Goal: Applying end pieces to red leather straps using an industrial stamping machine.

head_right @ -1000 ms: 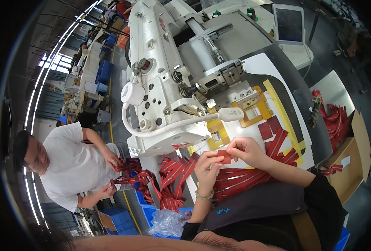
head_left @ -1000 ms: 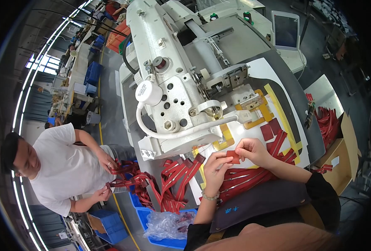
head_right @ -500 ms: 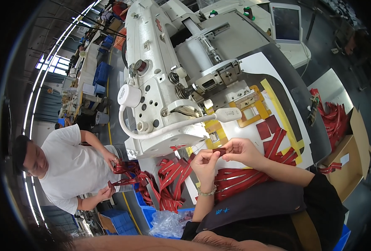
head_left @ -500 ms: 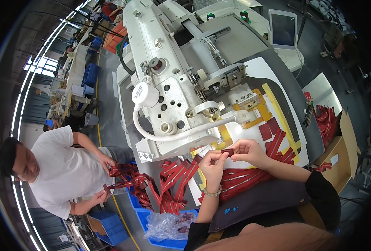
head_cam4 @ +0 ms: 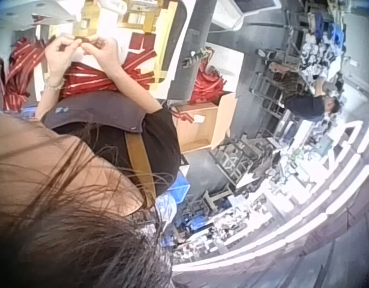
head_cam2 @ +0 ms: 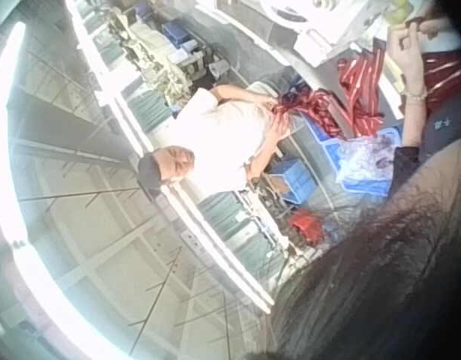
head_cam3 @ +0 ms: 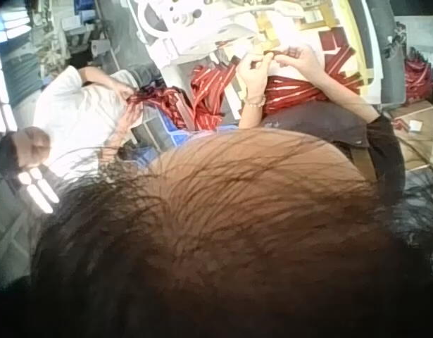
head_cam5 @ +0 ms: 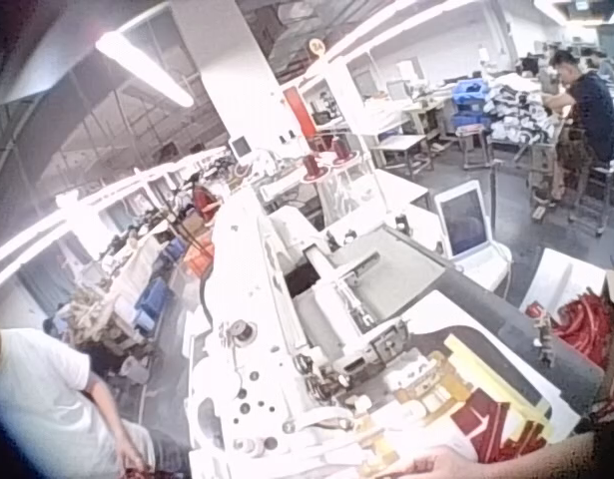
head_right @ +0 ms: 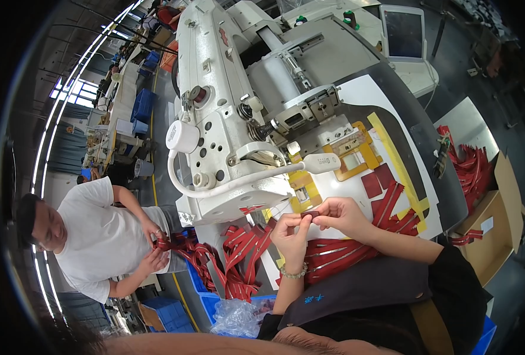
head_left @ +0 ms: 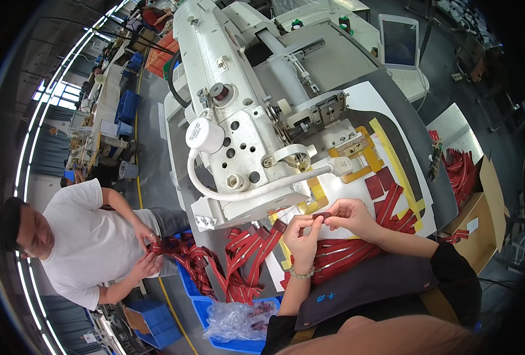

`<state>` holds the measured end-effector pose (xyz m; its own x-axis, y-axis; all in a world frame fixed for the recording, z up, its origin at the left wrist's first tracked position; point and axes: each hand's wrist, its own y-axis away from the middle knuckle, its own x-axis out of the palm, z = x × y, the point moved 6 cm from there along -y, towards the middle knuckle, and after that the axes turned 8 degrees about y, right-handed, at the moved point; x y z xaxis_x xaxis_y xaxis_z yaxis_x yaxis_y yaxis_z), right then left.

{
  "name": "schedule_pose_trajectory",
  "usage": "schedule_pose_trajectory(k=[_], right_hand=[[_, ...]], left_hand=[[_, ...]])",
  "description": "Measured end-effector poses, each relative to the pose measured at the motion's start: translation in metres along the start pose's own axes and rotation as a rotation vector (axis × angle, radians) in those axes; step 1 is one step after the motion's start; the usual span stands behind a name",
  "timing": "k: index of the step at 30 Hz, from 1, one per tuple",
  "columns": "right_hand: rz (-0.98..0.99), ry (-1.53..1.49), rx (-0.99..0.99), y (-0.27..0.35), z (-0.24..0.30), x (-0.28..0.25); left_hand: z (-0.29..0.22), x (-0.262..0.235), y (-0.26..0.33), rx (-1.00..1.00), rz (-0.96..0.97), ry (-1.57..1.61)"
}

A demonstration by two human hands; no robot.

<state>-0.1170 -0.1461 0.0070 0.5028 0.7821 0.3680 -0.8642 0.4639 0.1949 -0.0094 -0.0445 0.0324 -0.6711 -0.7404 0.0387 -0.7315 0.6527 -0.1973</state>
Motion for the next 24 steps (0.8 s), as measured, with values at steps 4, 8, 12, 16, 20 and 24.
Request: schedule_pose_trajectory(k=[4,8,12,16,20,24], right_hand=[[-0.010,0.003,0.003,0.000,0.002,0.001],[-0.021,-0.013,-0.002,0.000,0.002,0.002],[-0.003,0.011,0.006,0.000,0.001,0.002],[0.005,0.019,-0.004,0.001,-0.001,0.000],[0.028,-0.005,-0.017,0.001,0.001,0.000],[0.023,-0.013,0.001,0.000,-0.004,-0.001]], left_hand=[[0.002,-0.001,0.001,0.004,-0.012,0.008],[0.000,-0.001,0.001,0.023,-0.009,-0.007],[-0.001,-0.002,0.001,0.017,-0.017,-0.014],[-0.003,0.004,-0.002,-0.043,0.001,0.073],[0.019,0.003,0.000,-0.327,0.199,0.102],[0.014,0.007,0.000,-0.336,0.298,-0.044]])
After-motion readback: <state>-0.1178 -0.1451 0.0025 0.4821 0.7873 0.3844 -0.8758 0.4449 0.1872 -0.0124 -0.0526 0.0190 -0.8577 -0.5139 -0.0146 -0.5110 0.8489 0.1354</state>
